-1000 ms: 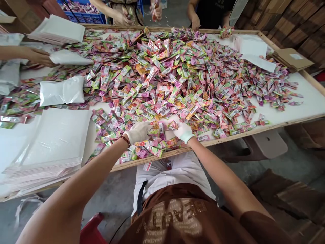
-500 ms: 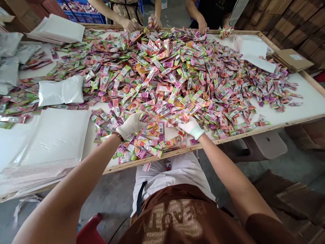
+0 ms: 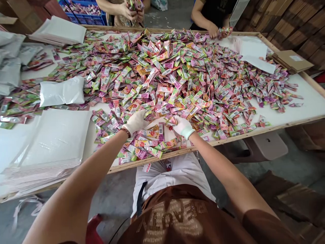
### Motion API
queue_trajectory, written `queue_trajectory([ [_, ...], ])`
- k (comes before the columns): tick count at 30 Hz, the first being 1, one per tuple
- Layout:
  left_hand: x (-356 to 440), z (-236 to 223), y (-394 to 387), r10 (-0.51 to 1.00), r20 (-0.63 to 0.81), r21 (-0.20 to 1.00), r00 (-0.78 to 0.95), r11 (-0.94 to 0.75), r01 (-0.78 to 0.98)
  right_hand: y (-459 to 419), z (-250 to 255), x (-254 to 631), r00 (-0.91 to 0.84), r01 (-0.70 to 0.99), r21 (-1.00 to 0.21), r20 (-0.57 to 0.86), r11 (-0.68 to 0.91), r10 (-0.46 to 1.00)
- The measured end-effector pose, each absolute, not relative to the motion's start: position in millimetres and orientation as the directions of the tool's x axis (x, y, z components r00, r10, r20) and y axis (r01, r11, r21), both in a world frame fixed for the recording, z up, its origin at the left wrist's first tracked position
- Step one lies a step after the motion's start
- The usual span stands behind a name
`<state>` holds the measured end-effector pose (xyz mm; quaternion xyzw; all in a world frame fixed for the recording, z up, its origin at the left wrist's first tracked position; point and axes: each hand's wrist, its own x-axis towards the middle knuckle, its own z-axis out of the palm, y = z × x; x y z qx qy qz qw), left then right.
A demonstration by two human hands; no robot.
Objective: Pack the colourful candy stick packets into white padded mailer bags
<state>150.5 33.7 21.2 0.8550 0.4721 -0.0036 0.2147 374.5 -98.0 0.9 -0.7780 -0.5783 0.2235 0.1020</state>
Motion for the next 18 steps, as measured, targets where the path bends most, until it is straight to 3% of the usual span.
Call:
queue_trajectory([
  [3,131.8,31.1,38.8,0.756,-0.137,0.472,0.64,-0.519,0.713,-101.0,4.8,377.5,0.286,0.795,-0.503,-0.181,-0.339,0.941],
  [7,120.5,28.8,28.7,0.642,-0.168,0.524,0.748,-0.584,0.62,-100.9,4.5,356.2,0.287,0.753,-0.564,-0.183,-0.339,0.94],
  [13,128.1,1.0,-0.2,0.613,-0.311,0.332,0.726,-0.646,0.687,-96.0,-11.5,329.3,0.282,0.852,-0.339,-0.346,-0.399,0.895],
  [18,140.5,-2.2,-16.5,0.598,-0.308,0.231,0.74,-0.708,0.668,-95.2,-17.6,333.2,0.262,0.927,-0.184,-0.3,-0.326,0.917],
])
